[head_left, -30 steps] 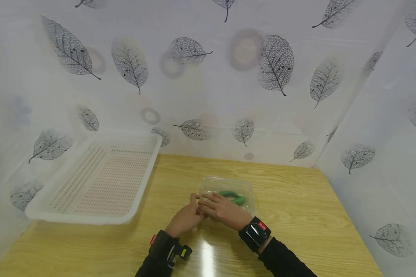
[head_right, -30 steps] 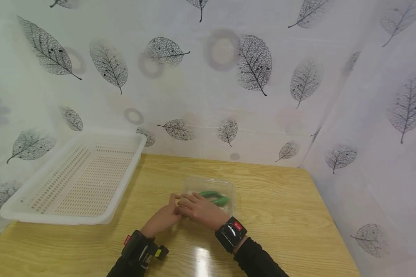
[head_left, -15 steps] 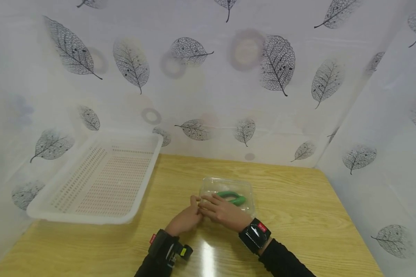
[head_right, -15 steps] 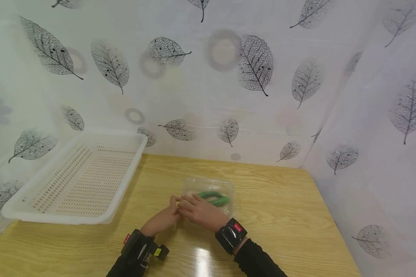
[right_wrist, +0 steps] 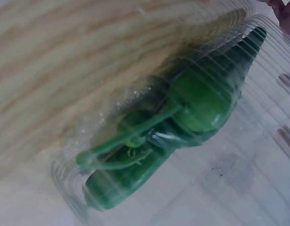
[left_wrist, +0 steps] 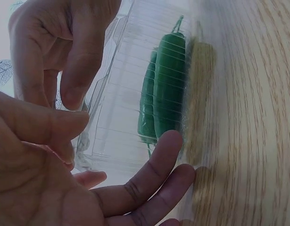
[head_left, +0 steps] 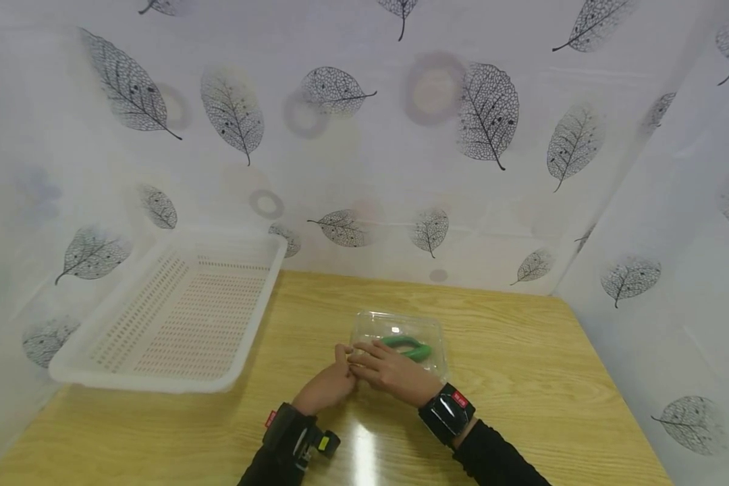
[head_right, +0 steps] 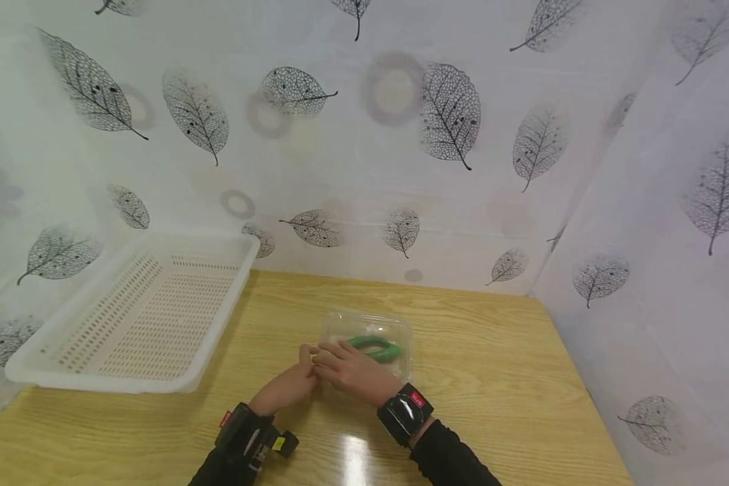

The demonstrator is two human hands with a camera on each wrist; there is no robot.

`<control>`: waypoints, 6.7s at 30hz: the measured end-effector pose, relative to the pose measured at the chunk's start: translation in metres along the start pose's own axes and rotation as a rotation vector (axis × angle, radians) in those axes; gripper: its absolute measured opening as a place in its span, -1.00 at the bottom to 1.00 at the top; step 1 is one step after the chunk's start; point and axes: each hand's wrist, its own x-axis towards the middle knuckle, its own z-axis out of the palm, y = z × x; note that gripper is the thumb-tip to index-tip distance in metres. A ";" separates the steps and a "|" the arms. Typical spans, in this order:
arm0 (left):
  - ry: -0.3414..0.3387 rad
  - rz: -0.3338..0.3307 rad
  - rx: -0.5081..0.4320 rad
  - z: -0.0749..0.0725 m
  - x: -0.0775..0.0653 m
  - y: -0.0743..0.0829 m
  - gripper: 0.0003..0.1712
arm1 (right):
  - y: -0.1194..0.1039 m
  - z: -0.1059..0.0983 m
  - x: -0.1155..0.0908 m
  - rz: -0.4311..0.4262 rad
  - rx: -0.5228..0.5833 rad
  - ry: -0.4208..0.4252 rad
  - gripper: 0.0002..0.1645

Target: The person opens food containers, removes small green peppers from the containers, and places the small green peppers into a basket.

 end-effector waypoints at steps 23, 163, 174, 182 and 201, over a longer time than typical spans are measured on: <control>0.070 -0.113 -0.230 0.004 0.004 0.000 -0.84 | 0.001 -0.012 0.004 0.106 0.051 0.023 -0.45; 0.102 -0.111 -0.078 -0.015 0.001 -0.008 -0.66 | 0.010 -0.045 -0.071 0.844 0.108 0.269 -0.42; -0.130 -0.013 -0.102 -0.029 -0.003 -0.014 -0.66 | 0.023 -0.048 -0.069 0.941 0.258 0.297 -0.42; -0.198 0.022 -0.123 -0.035 -0.006 -0.012 -0.68 | 0.034 -0.041 -0.073 0.954 0.361 0.330 -0.51; -0.220 0.016 -0.157 -0.034 -0.009 -0.006 -0.67 | 0.034 -0.016 -0.082 0.999 0.508 -0.053 -0.44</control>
